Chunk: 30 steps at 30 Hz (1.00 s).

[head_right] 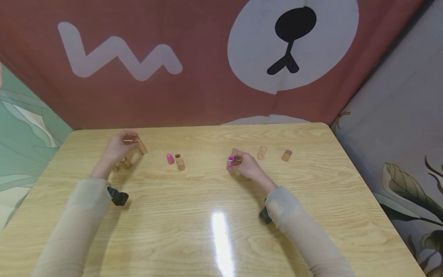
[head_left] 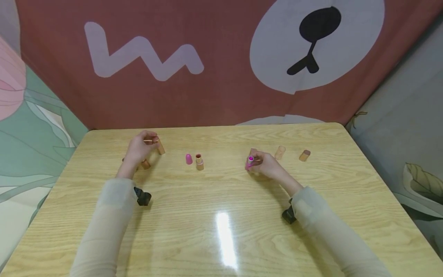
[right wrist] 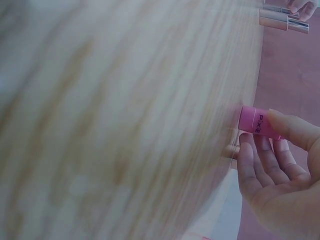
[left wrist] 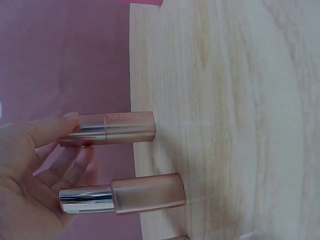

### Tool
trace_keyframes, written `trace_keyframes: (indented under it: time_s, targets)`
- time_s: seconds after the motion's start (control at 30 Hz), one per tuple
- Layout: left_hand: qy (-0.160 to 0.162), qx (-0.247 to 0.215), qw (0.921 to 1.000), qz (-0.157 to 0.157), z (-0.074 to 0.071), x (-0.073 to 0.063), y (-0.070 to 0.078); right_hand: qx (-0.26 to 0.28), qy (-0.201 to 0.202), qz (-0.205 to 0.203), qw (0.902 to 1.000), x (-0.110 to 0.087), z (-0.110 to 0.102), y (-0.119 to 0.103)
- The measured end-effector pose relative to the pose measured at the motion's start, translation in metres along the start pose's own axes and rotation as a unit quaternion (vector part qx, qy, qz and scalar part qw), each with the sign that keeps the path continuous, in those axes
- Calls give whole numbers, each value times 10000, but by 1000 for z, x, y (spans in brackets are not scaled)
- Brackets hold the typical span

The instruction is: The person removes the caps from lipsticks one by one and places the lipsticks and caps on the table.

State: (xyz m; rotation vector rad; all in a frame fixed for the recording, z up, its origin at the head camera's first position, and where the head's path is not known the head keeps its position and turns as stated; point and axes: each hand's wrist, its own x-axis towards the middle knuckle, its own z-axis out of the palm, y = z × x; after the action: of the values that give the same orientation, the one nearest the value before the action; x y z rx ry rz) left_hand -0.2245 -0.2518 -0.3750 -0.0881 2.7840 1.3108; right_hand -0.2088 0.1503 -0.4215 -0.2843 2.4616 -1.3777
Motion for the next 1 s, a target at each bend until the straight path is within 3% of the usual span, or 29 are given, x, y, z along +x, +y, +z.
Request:
trace_keyframes:
  time_s: [0.3, 0.5, 0.7, 1.0]
  targets:
    - [157, -5, 9999, -8, 2, -2, -2, 112, -86, -61, 9999, -4, -3, -2]
    - [457, 78, 9989, 80, 2, -1, -5, 307, -112, -92, 9994, -7, -9, -7]
    - [691, -10, 9975, 158, 2, -1, -5, 255, 79, 36, 9996, -10, -17, -12]
    - [1049, -430, 9933, 215, 2, -4, 8, 361, 485, -277, 9978, -15, -31, -26]
